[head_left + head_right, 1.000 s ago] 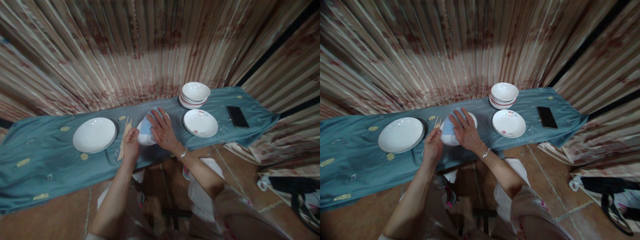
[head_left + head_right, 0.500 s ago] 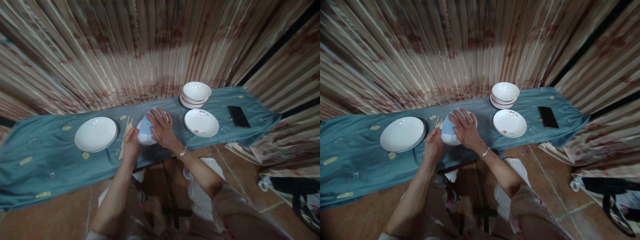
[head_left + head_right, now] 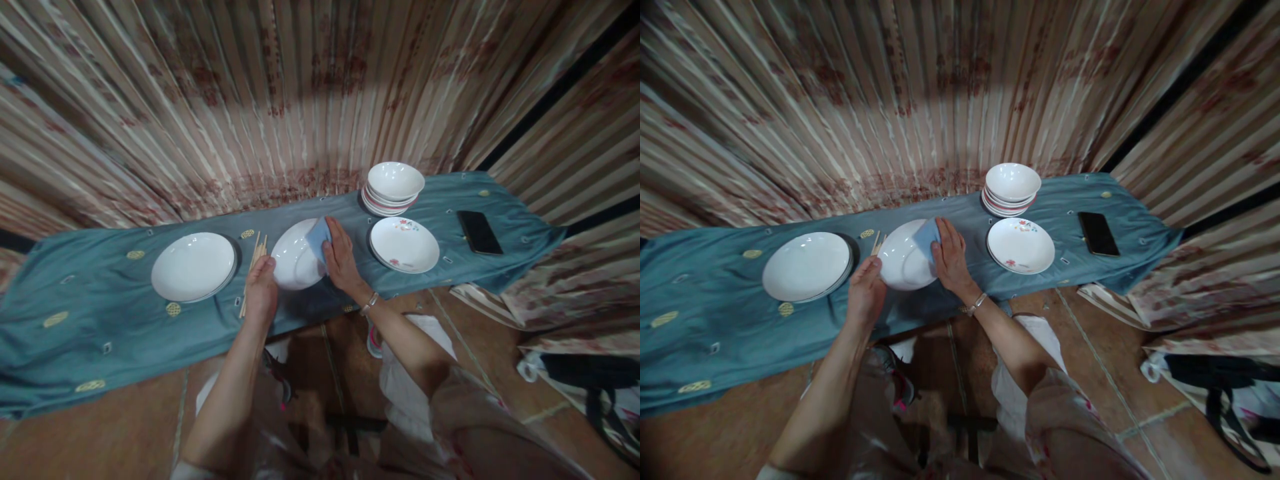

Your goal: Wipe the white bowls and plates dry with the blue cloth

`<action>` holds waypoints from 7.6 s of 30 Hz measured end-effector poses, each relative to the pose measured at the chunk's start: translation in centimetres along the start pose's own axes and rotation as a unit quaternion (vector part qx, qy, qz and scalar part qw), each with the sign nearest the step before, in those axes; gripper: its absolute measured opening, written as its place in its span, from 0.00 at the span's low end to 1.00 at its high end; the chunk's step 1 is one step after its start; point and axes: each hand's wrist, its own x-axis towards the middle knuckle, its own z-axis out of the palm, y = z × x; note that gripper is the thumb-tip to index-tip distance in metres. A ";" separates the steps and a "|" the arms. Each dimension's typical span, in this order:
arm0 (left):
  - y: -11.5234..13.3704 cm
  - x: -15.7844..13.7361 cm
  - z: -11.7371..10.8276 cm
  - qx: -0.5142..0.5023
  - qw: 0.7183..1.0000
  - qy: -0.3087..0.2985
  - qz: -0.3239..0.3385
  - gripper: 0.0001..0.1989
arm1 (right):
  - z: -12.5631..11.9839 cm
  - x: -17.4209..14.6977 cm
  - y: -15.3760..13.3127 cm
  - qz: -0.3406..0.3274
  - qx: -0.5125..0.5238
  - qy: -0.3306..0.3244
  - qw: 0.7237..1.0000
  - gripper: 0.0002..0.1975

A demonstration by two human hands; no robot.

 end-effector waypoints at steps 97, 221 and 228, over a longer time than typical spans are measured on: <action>0.4 0.0 0.6 0.024 1.000 -0.008 0.015 0.20 | -1.3 1.3 -1.8 -0.124 -0.093 -0.072 0.985 0.29; -0.9 -0.1 0.1 0.011 0.998 -0.046 0.032 0.13 | 2.4 -1.9 -0.7 -0.039 -0.096 -0.108 0.989 0.35; -0.7 -0.1 0.1 -0.012 0.998 -0.049 0.021 0.12 | 2.6 -3.1 0.0 -0.030 -0.086 -0.110 0.990 0.33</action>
